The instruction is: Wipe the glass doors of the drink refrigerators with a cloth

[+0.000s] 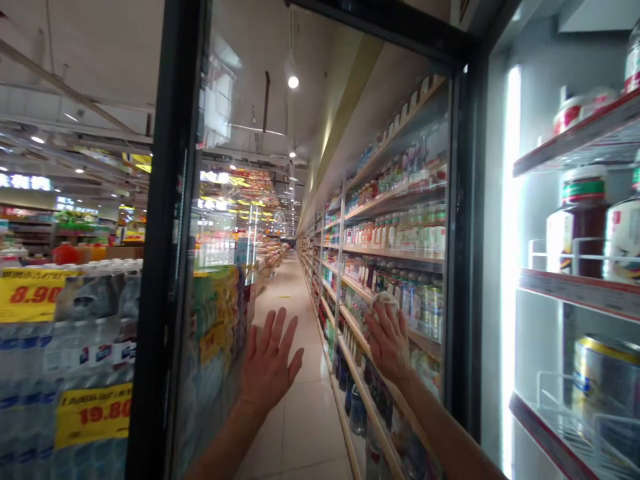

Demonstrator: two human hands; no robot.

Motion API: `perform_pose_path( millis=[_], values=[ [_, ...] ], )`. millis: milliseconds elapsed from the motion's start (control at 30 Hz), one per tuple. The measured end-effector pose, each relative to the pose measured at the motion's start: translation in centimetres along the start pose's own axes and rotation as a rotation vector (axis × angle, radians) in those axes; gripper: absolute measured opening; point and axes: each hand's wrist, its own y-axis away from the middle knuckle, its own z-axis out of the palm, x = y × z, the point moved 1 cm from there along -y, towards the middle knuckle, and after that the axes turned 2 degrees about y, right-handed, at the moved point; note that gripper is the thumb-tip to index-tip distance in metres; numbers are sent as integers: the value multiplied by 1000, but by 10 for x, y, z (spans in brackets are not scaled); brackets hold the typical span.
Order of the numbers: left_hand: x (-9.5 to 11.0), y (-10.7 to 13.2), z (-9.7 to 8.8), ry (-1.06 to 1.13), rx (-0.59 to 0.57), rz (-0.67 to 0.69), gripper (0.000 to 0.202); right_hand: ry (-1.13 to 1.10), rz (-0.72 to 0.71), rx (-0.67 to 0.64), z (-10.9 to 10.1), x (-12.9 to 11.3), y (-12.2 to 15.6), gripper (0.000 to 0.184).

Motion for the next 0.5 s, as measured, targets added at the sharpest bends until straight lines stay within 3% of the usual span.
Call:
perform_pose_path(
  millis=[67, 167, 200, 233, 333, 367, 400, 500],
  values=[
    [0, 1, 0, -1, -5, -1, 59, 33, 125, 73, 1, 6, -7, 46],
    [-1, 1, 1, 0, -20, 2, 59, 109, 498, 244, 1, 21, -23, 49],
    [-1, 2, 1, -2, -21, 2, 59, 116, 524, 254, 1, 23, -28, 49],
    [0, 2, 1, -3, -23, 0, 60, 109, 469, 220, 1, 23, -33, 49],
    [0, 2, 1, 9, -21, -11, 62, 44, 99, 22, 0, 21, -45, 42],
    [1, 1, 1, 13, -17, -15, 63, 32, 65, -4, -1, 23, -49, 41],
    [1, 1, 0, 15, -13, -16, 63, 35, 124, 16, -2, 28, -54, 42],
    [1, 0, 0, 7, -15, -3, 59, 93, 555, 203, -4, 39, -69, 49]
  ],
)
